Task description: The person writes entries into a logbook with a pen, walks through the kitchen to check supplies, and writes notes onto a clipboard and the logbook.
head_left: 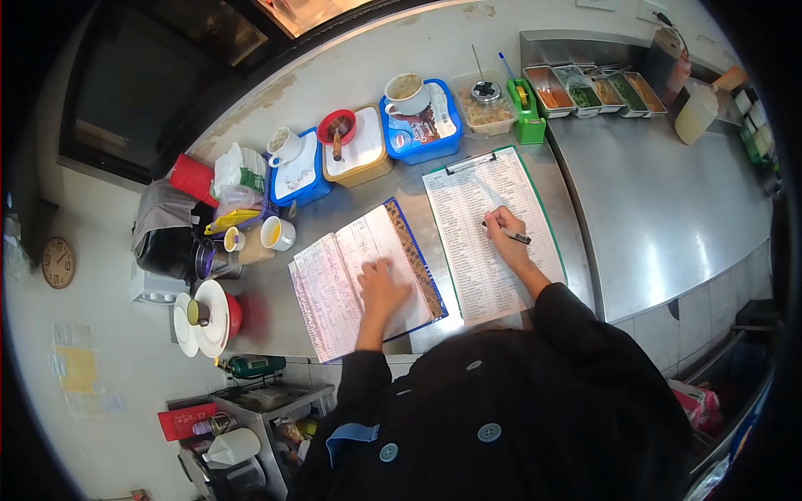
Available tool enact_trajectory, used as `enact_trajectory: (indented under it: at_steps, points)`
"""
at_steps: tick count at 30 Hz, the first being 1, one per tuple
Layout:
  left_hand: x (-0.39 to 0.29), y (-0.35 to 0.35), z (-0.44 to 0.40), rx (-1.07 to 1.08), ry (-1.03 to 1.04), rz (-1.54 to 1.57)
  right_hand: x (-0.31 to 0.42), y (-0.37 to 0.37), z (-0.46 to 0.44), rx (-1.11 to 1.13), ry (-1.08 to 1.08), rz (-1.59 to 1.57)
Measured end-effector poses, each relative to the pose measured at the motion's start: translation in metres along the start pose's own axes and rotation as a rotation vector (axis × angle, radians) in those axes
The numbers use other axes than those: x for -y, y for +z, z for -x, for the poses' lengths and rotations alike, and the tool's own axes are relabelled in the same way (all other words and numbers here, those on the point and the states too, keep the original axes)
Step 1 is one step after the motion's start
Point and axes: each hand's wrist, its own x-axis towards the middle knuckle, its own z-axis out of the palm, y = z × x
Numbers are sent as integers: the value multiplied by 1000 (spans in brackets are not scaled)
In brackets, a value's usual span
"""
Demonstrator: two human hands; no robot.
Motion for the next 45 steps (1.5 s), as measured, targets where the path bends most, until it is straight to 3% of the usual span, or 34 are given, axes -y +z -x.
enact_trajectory:
  at_steps: [4, 8, 10, 12, 15, 17, 21, 26, 40, 45]
  points:
    - [-6, 13, 55, 44, 59, 27, -6, 1, -1, 2, 2, -4]
    - [21, 17, 51, 110, 169, 97, -6, 0, -1, 31, 11, 9]
    - [57, 23, 17, 189, 173, 363, -6, 1, -1, 21, -7, 11]
    - [66, 3, -14, -13, 145, -85, -3, 1, -1, 31, -1, 1]
    - [55, -21, -46, -109, 2, -27, -3, 0, 0, 45, 2, 3]
    - [42, -29, -63, -2, -138, -83, -3, 0, -2, 48, -2, 16]
    - [15, -14, -71, -30, -44, -42, -5, 1, -2, 31, 24, 16]
    - [-24, -9, -48, 54, -141, 26, -5, 2, -2, 7, 23, -21]
    - [4, 18, 70, -59, 111, 120, -1, 0, -1, 36, 5, 18]
    - [18, 17, 64, -42, 161, 90, 2, 1, 0, 37, 23, -7]
